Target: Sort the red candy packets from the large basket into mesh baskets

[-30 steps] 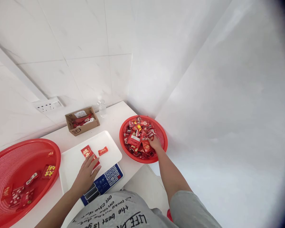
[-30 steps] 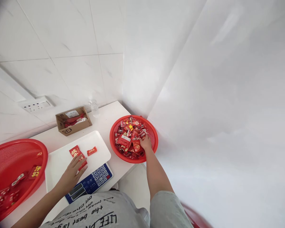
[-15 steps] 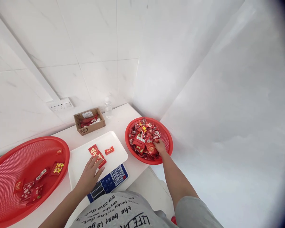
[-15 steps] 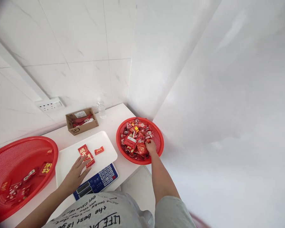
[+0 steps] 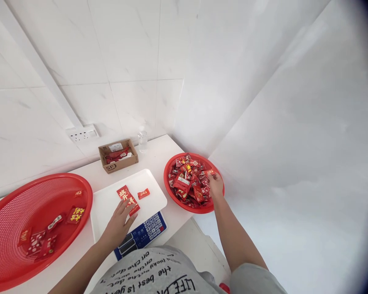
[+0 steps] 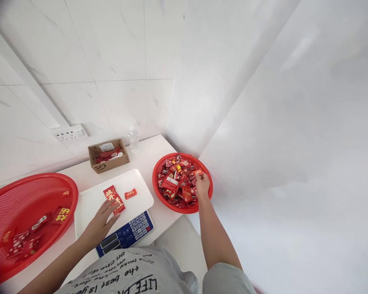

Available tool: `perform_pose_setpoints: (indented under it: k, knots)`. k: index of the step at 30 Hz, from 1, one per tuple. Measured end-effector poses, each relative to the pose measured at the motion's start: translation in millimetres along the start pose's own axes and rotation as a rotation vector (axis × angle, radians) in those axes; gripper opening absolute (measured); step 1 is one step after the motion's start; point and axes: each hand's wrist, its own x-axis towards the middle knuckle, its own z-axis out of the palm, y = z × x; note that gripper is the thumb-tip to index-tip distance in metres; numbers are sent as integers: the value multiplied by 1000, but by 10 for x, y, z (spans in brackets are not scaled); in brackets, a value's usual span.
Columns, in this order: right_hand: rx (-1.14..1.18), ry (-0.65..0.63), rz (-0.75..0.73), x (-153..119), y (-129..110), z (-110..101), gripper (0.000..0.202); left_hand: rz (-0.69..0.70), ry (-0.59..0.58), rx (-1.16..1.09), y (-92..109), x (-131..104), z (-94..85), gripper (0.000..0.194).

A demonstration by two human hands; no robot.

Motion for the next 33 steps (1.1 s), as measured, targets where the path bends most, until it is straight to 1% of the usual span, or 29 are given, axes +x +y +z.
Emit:
perform_pose_setpoints:
  k: [1, 3, 4, 6, 8, 10, 12, 14, 16, 19, 22, 25, 28, 31, 33]
  knots:
    - [44, -51, 4, -85, -116, 56, 41, -8, 3, -41, 68, 4, -25, 46]
    - [227, -305, 8, -339, -345, 212, 36, -16, 16, -141, 230, 22, -76, 42]
    - [261, -440, 10, -502, -448, 307, 34, -27, 17, -202, 314, 37, -97, 41]
    - [226, -694, -19, -877, -616, 511, 30, -78, -14, -354, 464, 72, -119, 41]
    - [185, -961, -87, -1262, -722, 703, 25, -147, -53, -529, 566, 97, -117, 44]
    - [174, -1127, -129, -1589, -774, 850, 21, -218, -85, -696, 608, 94, -109, 46]
    - [169, -1214, -163, -1810, -787, 935, 21, -283, -88, -811, 593, 65, -115, 45]
    - [154, -1256, -181, -1909, -774, 970, 29, -343, -61, -850, 529, 28, -141, 41]
    - [116, -1256, -171, -1915, -738, 975, 42, -396, -20, -848, 431, 3, -182, 39]
    - [58, -1229, -55, -1846, -655, 979, 52, -478, 56, -853, 262, 1, -240, 39]
    - [54, -1193, 41, -1788, -567, 1007, 51, -537, 92, -850, 127, 19, -273, 40]
    - [41, -1148, 22, -1768, -503, 1051, 52, -566, 110, -806, 57, 35, -283, 41]
    - [-2, -1136, -34, -1764, -467, 1092, 53, -592, 119, -784, 33, 39, -287, 41]
    - [-46, -1129, -109, -1760, -454, 1117, 50, -604, 116, -795, 22, 32, -291, 40]
    - [-64, -1129, -131, -1756, -455, 1127, 49, -606, 112, -813, 16, 24, -296, 39]
